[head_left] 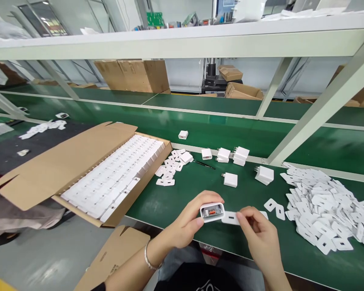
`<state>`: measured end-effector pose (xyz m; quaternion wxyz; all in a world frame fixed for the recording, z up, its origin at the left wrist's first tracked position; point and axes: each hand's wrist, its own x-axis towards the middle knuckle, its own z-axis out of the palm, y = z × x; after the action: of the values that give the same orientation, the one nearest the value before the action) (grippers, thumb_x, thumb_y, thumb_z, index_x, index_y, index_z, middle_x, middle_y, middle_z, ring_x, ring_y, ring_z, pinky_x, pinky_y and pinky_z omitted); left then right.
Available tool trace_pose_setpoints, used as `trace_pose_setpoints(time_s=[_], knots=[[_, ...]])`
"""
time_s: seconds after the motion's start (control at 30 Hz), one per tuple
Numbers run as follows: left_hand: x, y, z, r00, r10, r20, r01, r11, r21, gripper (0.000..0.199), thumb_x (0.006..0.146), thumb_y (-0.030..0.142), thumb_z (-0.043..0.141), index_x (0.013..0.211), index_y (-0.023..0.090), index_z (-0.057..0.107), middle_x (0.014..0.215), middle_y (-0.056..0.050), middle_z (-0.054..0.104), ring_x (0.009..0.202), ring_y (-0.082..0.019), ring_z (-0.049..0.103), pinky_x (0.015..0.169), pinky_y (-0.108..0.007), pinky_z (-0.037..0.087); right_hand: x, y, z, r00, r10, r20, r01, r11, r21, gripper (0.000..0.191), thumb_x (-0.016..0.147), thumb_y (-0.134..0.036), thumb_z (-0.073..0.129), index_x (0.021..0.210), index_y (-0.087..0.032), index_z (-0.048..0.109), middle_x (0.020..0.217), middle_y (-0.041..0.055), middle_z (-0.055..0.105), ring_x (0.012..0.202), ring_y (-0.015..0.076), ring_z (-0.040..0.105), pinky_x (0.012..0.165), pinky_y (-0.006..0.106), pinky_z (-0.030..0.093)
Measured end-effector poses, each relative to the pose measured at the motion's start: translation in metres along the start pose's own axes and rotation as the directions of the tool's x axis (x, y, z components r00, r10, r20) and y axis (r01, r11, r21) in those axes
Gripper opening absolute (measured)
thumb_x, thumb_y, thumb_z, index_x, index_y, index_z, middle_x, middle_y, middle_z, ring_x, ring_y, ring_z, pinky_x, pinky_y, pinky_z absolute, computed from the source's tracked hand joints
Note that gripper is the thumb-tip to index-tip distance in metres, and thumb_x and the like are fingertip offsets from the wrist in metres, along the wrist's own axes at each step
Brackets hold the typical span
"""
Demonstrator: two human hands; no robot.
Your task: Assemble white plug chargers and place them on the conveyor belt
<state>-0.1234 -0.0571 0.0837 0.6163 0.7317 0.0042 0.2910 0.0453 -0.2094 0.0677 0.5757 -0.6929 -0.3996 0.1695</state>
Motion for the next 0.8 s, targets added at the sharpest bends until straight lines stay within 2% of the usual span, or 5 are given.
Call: trace_pose_setpoints(time_s=[0.17,0.3,0.47,0.63,0.8], knots=[[-0.018,-0.017,0.001,0.986,-0.115,-0.119,0.111,0.993,-0.037,0.053,0.103,0.062,0.049,0.141,0.025,0.056,0.136,-0.013,0.057,0.124,-0.03,0.055,0.105,-0.042,0.048,0.037,0.055,-0.033,1.0,0.002,0.026,0.013,0.807,-0.591,0.062,0.1,-0.074,0.041,0.077,-0.021,0.066,0.073,0.0075,0.061,0.068,0.0243,0.056,0.058,0.034,0.042],[-0.047,-0.047,0.001,0.919,-0.271,-0.286,0.28,0.96,-0.009,0.046,0.102,0.052,0.059,0.139,0.025,0.056,0.135,-0.013,0.058,0.124,-0.028,0.058,0.104,-0.039,0.049,0.066,0.056,-0.047,0.971,-0.239,0.006,0.134,0.524,-0.841,0.057,0.107,-0.057,0.034,0.105,-0.013,0.071,0.099,0.0176,0.064,0.09,0.033,0.059,0.072,0.043,0.049],[-0.071,-0.075,0.001,0.811,-0.364,-0.457,0.381,0.923,-0.06,0.043,0.101,0.052,0.059,0.132,0.022,0.059,0.127,-0.013,0.065,0.117,-0.028,0.065,0.099,-0.039,0.054,0.119,0.016,0.036,0.914,-0.119,0.388,0.395,0.481,-0.783,0.027,0.106,-0.021,0.044,0.114,-0.013,0.069,0.117,0.0168,0.064,0.112,0.0317,0.058,0.098,0.043,0.049],[-0.074,-0.065,-0.005,0.837,-0.249,-0.488,0.334,0.938,0.094,0.031,0.103,0.036,0.057,0.132,0.024,0.059,0.126,-0.011,0.065,0.115,-0.025,0.065,0.097,-0.038,0.054,0.166,0.016,0.131,0.886,-0.023,0.462,0.41,0.502,-0.761,0.021,0.1,-0.012,0.052,0.116,-0.008,0.065,0.126,0.025,0.062,0.12,0.0371,0.056,0.098,0.047,0.05],[-0.067,-0.038,-0.011,0.862,-0.113,-0.493,0.246,0.946,0.212,0.03,0.102,0.021,0.053,0.131,0.027,0.058,0.122,-0.01,0.064,0.115,-0.025,0.063,0.092,-0.036,0.055,0.161,0.021,0.136,0.886,0.059,0.459,0.343,0.583,-0.737,0.02,0.099,-0.007,0.046,0.111,-0.01,0.062,0.108,0.0211,0.068,0.098,0.0322,0.066,0.08,0.04,0.052]])
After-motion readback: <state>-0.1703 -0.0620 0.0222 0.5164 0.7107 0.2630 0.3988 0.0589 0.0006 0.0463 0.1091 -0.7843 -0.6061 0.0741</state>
